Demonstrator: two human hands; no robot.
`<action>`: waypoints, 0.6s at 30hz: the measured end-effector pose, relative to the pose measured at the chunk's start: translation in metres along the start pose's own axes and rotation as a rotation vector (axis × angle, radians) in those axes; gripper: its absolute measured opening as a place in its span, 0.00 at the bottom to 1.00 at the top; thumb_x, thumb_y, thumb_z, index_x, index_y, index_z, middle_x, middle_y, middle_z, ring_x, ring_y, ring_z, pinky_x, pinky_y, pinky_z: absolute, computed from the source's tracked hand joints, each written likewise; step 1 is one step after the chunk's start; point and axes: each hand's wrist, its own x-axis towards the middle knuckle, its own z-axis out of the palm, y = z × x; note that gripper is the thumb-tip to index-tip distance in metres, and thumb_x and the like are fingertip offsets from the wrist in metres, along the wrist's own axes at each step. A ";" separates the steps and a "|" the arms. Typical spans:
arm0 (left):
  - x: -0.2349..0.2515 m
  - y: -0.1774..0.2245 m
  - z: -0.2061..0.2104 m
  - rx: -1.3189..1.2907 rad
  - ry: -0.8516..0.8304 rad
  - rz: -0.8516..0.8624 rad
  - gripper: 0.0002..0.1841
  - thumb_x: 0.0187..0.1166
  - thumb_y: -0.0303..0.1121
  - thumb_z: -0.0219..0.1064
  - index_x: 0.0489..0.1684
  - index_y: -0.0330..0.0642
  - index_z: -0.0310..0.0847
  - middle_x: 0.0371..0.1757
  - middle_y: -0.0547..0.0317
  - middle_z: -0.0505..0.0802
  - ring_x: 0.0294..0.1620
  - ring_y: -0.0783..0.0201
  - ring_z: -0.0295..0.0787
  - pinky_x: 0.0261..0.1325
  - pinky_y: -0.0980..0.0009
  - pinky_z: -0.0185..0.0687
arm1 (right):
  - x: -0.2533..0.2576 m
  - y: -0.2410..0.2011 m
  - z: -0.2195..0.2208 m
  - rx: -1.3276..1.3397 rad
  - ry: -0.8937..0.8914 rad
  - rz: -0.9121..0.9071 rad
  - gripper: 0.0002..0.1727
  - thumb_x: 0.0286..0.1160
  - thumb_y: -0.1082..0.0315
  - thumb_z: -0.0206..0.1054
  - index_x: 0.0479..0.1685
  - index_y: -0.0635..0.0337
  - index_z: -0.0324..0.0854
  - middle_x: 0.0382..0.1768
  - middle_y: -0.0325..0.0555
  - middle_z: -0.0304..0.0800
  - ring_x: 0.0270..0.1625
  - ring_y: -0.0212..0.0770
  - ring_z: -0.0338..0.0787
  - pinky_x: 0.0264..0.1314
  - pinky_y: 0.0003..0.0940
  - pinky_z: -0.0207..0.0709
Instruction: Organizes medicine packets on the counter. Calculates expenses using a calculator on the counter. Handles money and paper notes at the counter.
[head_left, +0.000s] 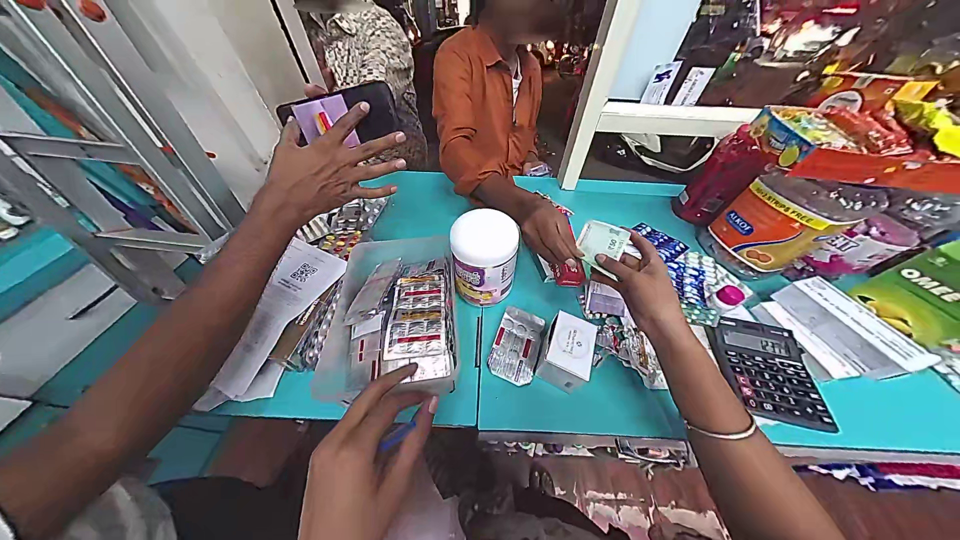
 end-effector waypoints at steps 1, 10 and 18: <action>-0.001 0.002 0.004 -0.042 -0.005 -0.001 0.18 0.84 0.45 0.64 0.35 0.42 0.95 0.58 0.52 0.95 0.51 0.74 0.92 0.50 0.80 0.85 | -0.002 0.000 -0.004 -0.045 -0.001 -0.059 0.39 0.75 0.82 0.68 0.86 0.58 0.56 0.45 0.54 0.92 0.41 0.42 0.96 0.48 0.38 0.92; -0.002 0.040 0.061 -0.518 -0.142 -0.087 0.16 0.84 0.42 0.65 0.58 0.42 0.90 0.57 0.61 0.96 0.57 0.79 0.90 0.55 0.82 0.85 | -0.089 -0.011 -0.018 -0.201 -0.195 -0.345 0.43 0.72 0.73 0.72 0.87 0.71 0.52 0.41 0.41 0.95 0.40 0.30 0.95 0.47 0.27 0.92; 0.000 0.083 0.101 -0.993 -0.380 -0.386 0.08 0.78 0.30 0.68 0.44 0.59 0.91 0.30 0.84 0.93 0.22 0.90 0.78 0.25 0.89 0.73 | -0.129 0.002 -0.024 -0.062 -0.514 -0.150 0.36 0.73 0.74 0.74 0.83 0.70 0.64 0.37 0.39 0.96 0.38 0.26 0.93 0.47 0.23 0.88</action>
